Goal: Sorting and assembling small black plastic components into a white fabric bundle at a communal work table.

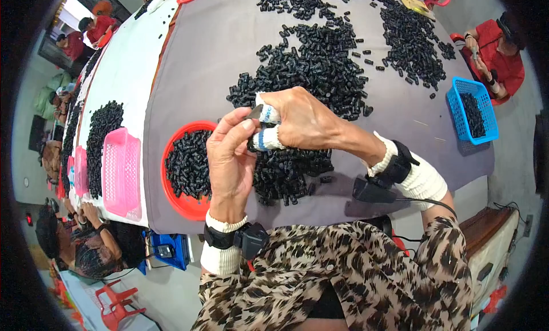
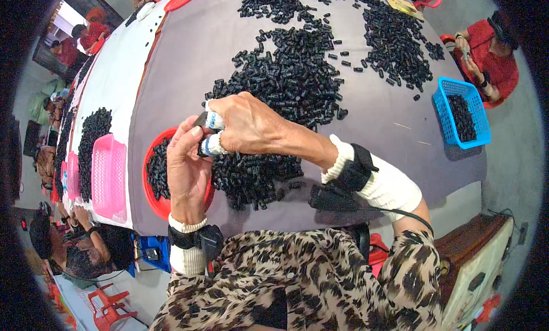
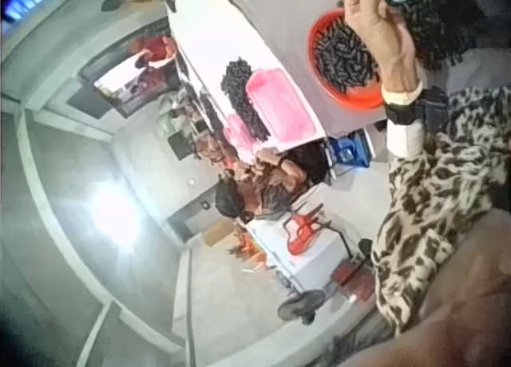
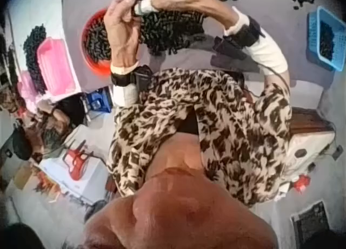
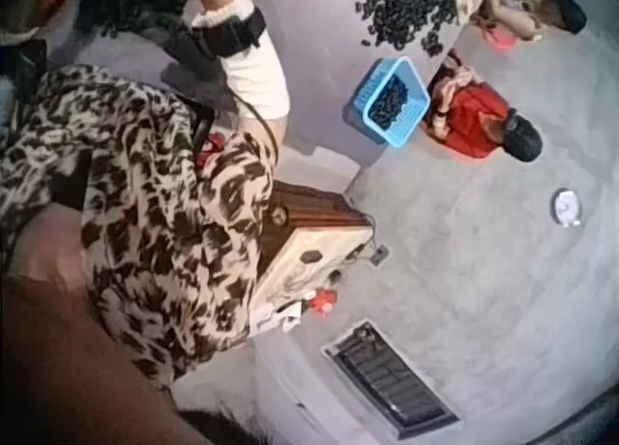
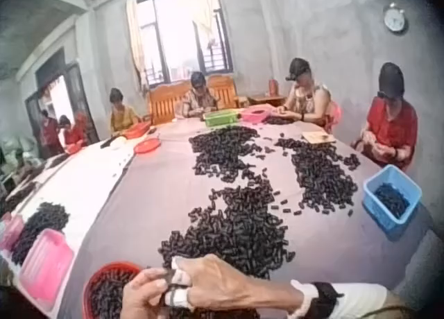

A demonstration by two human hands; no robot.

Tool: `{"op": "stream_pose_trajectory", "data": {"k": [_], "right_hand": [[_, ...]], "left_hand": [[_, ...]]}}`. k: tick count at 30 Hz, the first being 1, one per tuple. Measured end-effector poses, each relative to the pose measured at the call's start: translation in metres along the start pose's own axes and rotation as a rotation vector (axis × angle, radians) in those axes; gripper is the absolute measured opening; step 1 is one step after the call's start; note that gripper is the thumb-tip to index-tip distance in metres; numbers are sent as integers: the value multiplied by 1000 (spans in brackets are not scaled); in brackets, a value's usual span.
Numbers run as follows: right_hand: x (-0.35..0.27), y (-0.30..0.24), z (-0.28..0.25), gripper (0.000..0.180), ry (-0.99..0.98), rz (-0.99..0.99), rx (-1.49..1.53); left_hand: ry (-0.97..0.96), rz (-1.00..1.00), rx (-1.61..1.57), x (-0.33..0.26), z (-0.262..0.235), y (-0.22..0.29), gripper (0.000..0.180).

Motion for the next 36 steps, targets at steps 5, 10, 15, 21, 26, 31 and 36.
{"op": "stream_pose_trajectory", "data": {"k": [5,10,15,21,26,31,36], "right_hand": [[-9,17,-6,27,-33,35,-19],[-22,45,-10,19,-79,182,3],[-38,46,-20,22,-3,216,-15],[-44,56,-17,22,-9,252,14],[-54,68,-14,19,-46,270,70],[-55,69,-9,19,-56,281,145],[-46,46,-16,15,-37,209,190]], "left_hand": [[116,95,256,-15,-41,32,22],[415,181,908,-63,-113,88,20],[-25,-179,1165,-29,-46,-2,14],[-499,-155,1759,-27,-4,-84,27],[-579,-132,1741,-22,2,-99,20],[-367,-163,1408,1,-12,-75,16],[-226,-210,137,15,-10,-32,21]]}}
Point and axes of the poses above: each hand's wrist, its own x-axis towards the middle knuckle, its own z-axis out of the palm, y = z × x, the point moved 9 cm from there along x, towards the middle knuckle, and after that the axes turned 15 degrees about -y, right-handed, at the moved point
